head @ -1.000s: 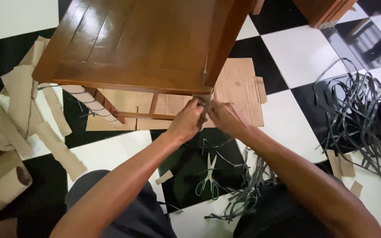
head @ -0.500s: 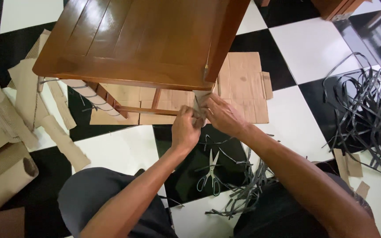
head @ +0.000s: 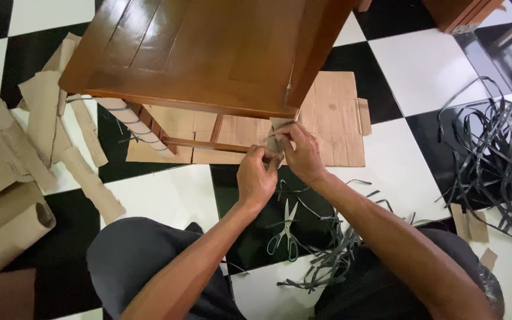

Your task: Wrapping a wooden chair leg with protective cardboard and securing it with plastic straps

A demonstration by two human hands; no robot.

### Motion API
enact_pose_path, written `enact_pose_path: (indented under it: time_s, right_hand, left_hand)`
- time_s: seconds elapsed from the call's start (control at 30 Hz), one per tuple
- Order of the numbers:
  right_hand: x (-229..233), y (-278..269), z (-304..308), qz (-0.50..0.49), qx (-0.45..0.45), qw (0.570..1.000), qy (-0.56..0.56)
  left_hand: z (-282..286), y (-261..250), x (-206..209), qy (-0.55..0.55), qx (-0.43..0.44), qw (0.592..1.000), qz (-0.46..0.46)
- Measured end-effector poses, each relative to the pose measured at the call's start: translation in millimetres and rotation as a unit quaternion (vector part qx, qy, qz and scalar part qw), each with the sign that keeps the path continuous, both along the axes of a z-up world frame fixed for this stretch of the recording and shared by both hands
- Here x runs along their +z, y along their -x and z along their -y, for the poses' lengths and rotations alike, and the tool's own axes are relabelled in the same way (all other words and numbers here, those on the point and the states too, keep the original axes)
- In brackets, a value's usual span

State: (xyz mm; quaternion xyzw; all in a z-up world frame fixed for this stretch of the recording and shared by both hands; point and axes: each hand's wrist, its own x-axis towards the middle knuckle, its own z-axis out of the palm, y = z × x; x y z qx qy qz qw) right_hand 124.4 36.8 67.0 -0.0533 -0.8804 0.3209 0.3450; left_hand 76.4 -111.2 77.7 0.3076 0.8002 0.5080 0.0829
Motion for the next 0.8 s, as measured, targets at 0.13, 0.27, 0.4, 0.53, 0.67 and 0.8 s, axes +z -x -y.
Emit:
enact_pose_path:
  time_s: [0.13, 0.27, 0.4, 0.53, 0.67, 0.8]
  right_hand:
    - [4, -1, 6, 0.006, -0.013, 1.0, 0.021]
    - [-1, 1, 2, 0.028, -0.012, 0.999, -0.038]
    - [4, 0, 4, 0.003, 0.027, 0.996, -0.082]
    - [15, -5, 8, 0.012, 0.009, 0.994, -0.111]
    - [22, -7, 12, 0.04, 0.006, 0.997, -0.068]
    - [42, -9, 19, 0.053, -0.007, 0.997, -0.055]
  left_hand:
    - [-1, -5, 1, -0.041, 0.028, 0.999, -0.017]
    - [-3, -9, 15, -0.103, 0.045, 0.993, -0.035]
    - [-3, -3, 30, -0.118, 0.03, 0.991, -0.051]
    - [-7, 13, 36, -0.123, 0.031, 0.986, -0.111]
    - [-9, 38, 24, -0.047, -0.011, 0.981, -0.19]
    - [-15, 51, 12, 0.0, -0.123, 0.972, -0.199]
